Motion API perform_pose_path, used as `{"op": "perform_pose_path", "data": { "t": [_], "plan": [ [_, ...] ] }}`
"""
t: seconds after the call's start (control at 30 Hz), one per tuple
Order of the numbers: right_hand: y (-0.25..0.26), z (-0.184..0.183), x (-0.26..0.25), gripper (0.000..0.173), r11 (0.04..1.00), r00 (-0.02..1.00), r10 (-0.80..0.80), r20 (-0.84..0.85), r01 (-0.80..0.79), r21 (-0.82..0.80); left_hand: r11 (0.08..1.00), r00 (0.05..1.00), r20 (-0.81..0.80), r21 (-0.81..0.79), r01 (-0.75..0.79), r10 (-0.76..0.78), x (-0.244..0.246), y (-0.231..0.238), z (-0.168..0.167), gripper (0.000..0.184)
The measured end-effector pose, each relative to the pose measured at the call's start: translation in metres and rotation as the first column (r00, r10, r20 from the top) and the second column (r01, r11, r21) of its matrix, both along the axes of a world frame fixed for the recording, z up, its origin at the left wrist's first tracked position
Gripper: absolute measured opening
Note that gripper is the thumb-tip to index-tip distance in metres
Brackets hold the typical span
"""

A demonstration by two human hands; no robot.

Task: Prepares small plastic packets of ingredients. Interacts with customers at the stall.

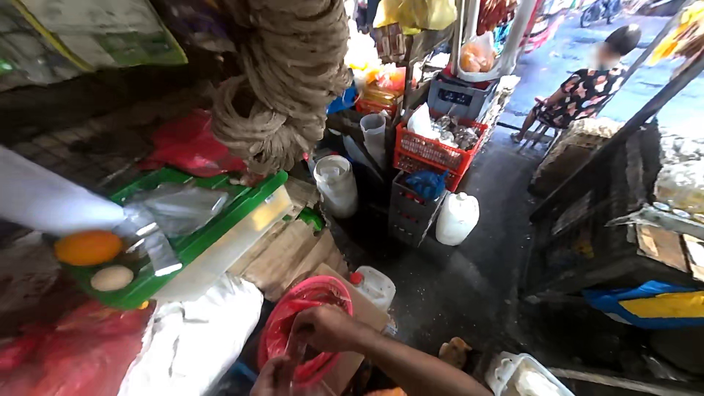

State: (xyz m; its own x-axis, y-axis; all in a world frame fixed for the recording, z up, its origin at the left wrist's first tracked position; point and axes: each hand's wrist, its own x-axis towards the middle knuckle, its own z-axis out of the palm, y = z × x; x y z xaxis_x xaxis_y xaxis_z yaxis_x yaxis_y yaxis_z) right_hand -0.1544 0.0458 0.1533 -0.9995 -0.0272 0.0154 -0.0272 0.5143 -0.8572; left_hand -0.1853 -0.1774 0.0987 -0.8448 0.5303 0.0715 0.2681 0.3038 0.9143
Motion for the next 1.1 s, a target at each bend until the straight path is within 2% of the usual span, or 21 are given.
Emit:
{"op": "perform_pose_path", "data": {
  "t": [0.1,0.17,0.33,0.53,0.7,0.8,0.87,0.93,1.03,1.1],
  "plan": [
    [0.003,0.006,0.003,0.025,0.999,0.996,0.041,0.075,-0.041,0.002,0.993,0.991,-0.130,-0.121,0.015,-0.031,-0.002,0.001,0.002,0.023],
    [0.003,0.008,0.005,0.024,0.999,0.988,0.042,0.146,-0.045,0.018,0.985,0.993,-0.116,-0.173,0.011,-0.032,0.001,0.003,0.005,0.024],
    [-0.003,-0.019,0.001,0.013,1.000,0.993,-0.012,0.119,0.012,-0.003,0.992,0.995,0.104,-0.125,0.008,0.005,0.002,-0.002,-0.010,0.027],
    [-0.007,-0.032,-0.003,0.014,0.992,0.967,0.019,0.252,0.013,-0.125,0.999,0.958,0.287,0.040,-0.008,-0.004,0.010,-0.014,-0.033,0.026],
    [-0.004,-0.058,0.003,0.018,0.985,0.912,0.017,0.410,0.055,-0.163,0.999,0.935,0.355,-0.041,0.008,0.007,0.029,-0.015,-0.058,0.028],
    [0.005,-0.077,0.004,0.029,0.993,0.927,-0.109,0.358,0.119,-0.004,0.998,0.937,0.346,-0.059,-0.030,0.049,0.026,-0.023,-0.065,0.030],
    [0.013,-0.096,0.001,0.033,0.960,0.934,-0.175,0.312,0.092,0.265,0.993,0.925,0.361,-0.057,-0.106,0.120,0.018,-0.033,-0.065,0.032],
    [0.012,-0.117,-0.004,0.034,0.874,0.919,-0.177,0.352,-0.018,0.486,0.985,0.907,0.384,-0.073,-0.156,0.172,0.009,-0.046,-0.065,0.034],
    [0.001,-0.126,-0.017,0.028,0.804,0.869,-0.128,0.479,-0.191,0.563,0.976,0.900,0.378,-0.070,-0.208,0.218,0.000,-0.055,-0.065,0.034],
    [-0.006,-0.122,-0.023,0.027,0.809,0.844,-0.095,0.528,-0.244,0.535,0.972,0.900,0.371,-0.049,-0.228,0.230,-0.002,-0.058,-0.063,0.034]
  ]
}}
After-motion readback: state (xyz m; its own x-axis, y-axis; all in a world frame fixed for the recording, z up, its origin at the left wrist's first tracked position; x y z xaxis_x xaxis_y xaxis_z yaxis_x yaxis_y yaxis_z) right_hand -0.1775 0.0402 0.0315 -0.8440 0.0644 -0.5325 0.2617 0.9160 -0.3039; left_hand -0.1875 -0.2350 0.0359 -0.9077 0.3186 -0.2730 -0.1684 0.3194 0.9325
